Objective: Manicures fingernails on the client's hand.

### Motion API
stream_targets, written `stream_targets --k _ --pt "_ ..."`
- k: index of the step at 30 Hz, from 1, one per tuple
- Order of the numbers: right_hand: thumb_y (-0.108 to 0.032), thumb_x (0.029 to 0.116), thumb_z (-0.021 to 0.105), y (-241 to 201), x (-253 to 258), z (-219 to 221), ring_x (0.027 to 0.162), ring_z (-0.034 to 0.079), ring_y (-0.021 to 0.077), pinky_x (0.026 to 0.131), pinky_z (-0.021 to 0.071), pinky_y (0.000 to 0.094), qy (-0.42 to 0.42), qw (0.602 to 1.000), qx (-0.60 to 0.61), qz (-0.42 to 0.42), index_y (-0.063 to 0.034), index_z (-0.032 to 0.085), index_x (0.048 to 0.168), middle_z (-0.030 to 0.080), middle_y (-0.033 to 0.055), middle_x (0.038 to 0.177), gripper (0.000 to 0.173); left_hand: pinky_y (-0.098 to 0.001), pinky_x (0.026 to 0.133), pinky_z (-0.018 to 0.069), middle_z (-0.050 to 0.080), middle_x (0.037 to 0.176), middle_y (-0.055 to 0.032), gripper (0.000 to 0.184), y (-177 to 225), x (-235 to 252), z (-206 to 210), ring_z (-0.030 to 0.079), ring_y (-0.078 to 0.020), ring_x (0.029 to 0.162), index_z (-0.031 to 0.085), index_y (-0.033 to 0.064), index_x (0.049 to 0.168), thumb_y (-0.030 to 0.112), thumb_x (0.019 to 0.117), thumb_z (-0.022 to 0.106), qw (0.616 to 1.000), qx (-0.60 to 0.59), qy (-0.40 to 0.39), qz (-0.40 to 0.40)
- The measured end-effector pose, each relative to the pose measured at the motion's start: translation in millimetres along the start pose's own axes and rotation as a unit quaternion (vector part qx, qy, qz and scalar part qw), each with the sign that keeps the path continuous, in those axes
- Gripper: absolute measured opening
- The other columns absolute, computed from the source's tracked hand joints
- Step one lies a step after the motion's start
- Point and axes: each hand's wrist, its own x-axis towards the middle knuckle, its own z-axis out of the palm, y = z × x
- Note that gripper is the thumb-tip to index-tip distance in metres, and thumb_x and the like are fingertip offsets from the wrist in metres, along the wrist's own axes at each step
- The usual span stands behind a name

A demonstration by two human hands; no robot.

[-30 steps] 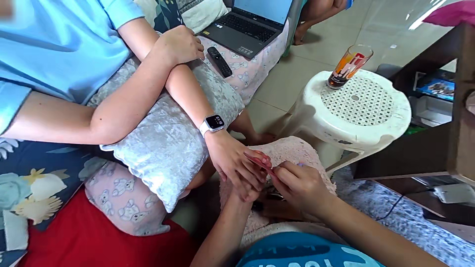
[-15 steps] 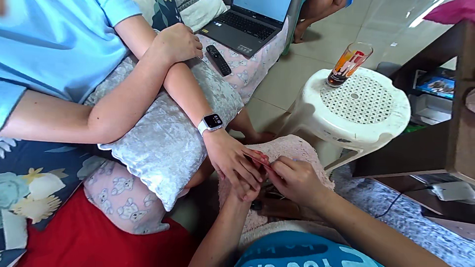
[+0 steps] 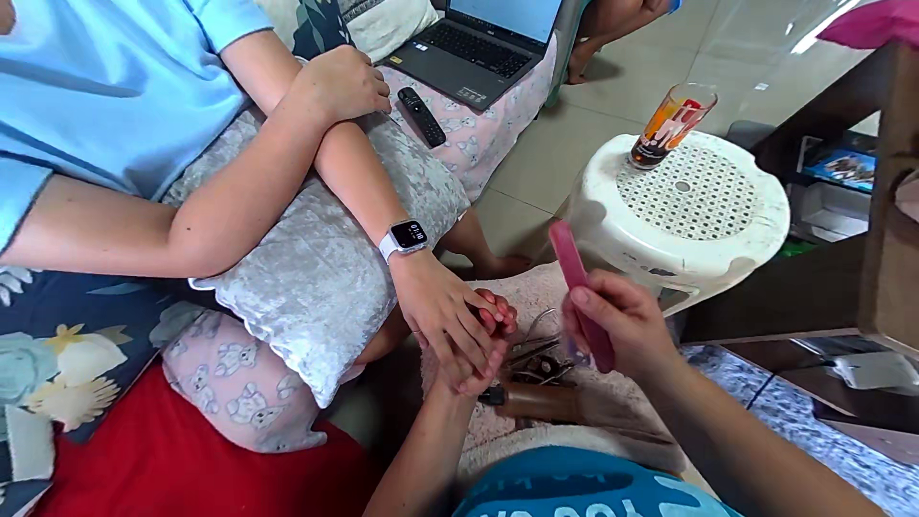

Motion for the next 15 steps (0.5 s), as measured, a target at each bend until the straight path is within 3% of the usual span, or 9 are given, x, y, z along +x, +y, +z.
stream_targets --k 2,4,6,8,9,10,12,13,15 --pt "-0.024 0.1076 0.047 -13.8 21.1 30.9 0.053 0.058 0.0022 0.049 0.0515 0.0175 -0.037 0.984 0.156 0.083 -0.0145 0.065 0.095 0.066 -0.0023 0.072 0.024 -0.0348 0.091 0.0559 0.071 0.104 -0.0088 0.022 1.1 -7.1 1.6 0.069 -0.0214 0.099 0.070 0.0045 0.111 0.021 0.0986 0.064 1.000 0.021 -0.011 0.010" --pt "-0.022 0.1086 0.043 -13.1 40.7 55.6 0.052 0.055 0.0028 0.049 0.0479 0.0169 -0.058 0.972 0.200 0.110 -0.0106 0.063 0.094 0.063 0.0004 0.071 0.027 -0.0311 0.076 0.0604 0.074 0.086 -0.0088 0.016 3.0 -20.4 12.5 0.072 -0.0172 0.078 0.074 0.0046 0.095 0.018 0.0947 0.065 0.993 0.068 0.078 0.057" --pt "-0.023 0.1097 0.044 -6.5 58.0 66.8 0.051 0.053 0.0035 0.049 0.0478 0.0179 -0.021 0.981 0.174 0.086 -0.0093 0.062 0.095 0.062 0.0009 0.071 0.027 -0.0316 0.074 0.0616 0.074 0.085 -0.0110 0.019 6.5 -24.1 14.5 0.073 -0.0179 0.076 0.074 0.0026 0.094 0.019 0.0955 0.066 0.989 0.078 0.105 0.071" --pt "-0.027 0.1110 0.043 -3.2 70.8 69.0 0.049 0.051 0.0045 0.045 0.0470 0.0185 0.058 0.984 0.162 0.053 -0.0108 0.061 0.100 0.062 0.0009 0.074 0.027 -0.0367 0.090 0.0580 0.073 0.099 -0.0121 0.020 9.5 -21.9 6.7 0.071 -0.0210 0.093 0.073 0.0013 0.103 0.019 0.0983 0.064 0.992 0.079 0.078 0.055" --pt "-0.029 0.1119 0.040 -4.9 72.8 70.6 0.048 0.050 0.0045 0.044 0.0459 0.0176 0.087 0.981 0.169 0.042 -0.0121 0.059 0.101 0.060 0.0007 0.075 0.028 -0.0370 0.092 0.0575 0.073 0.099 -0.0115 0.019 8.5 -20.5 7.1 0.071 -0.0209 0.094 0.073 0.0020 0.103 0.018 0.0983 0.064 0.992 0.080 0.087 0.049" --pt "-0.031 0.1122 0.037 -6.4 70.3 73.5 0.048 0.050 0.0047 0.043 0.0455 0.0179 0.096 0.979 0.176 0.035 -0.0129 0.058 0.102 0.060 0.0009 0.075 0.029 -0.0347 0.088 0.0592 0.073 0.095 -0.0105 0.016 6.9 -20.5 10.2 0.072 -0.0192 0.089 0.073 0.0032 0.099 0.017 0.0967 0.066 0.990 0.086 0.104 0.048" --pt "-0.029 0.1116 0.037 -3.7 54.5 79.5 0.049 0.052 0.0068 0.046 0.0487 0.0215 0.065 0.984 0.165 0.023 -0.0113 0.058 0.102 0.062 0.0029 0.076 0.029 -0.0268 0.068 0.0609 0.073 0.079 -0.0081 0.014 3.3 -22.0 19.4 0.072 -0.0138 0.069 0.074 0.0069 0.087 0.016 0.0944 0.066 0.980 0.116 0.154 0.057" --pt "-0.025 0.1113 0.039 -0.7 45.9 78.4 0.051 0.054 0.0083 0.048 0.0506 0.0232 0.040 0.989 0.144 0.008 -0.0089 0.059 0.102 0.063 0.0044 0.078 0.028 -0.0253 0.064 0.0602 0.073 0.077 -0.0077 0.016 3.2 -21.7 21.0 0.071 -0.0127 0.067 0.074 0.0072 0.086 0.017 0.0951 0.066 0.978 0.130 0.153 0.060" --pt "-0.020 0.1106 0.043 5.8 34.5 64.8 0.055 0.060 0.0094 0.050 0.0557 0.0246 0.008 0.998 0.045 -0.038 -0.0068 0.061 0.110 0.067 0.0054 0.088 0.022 -0.0261 0.071 0.0597 0.073 0.086 -0.0077 0.015 4.8 -17.8 18.0 0.072 -0.0136 0.077 0.074 0.0055 0.094 0.019 0.0958 0.067 0.985 0.133 0.098 0.052"
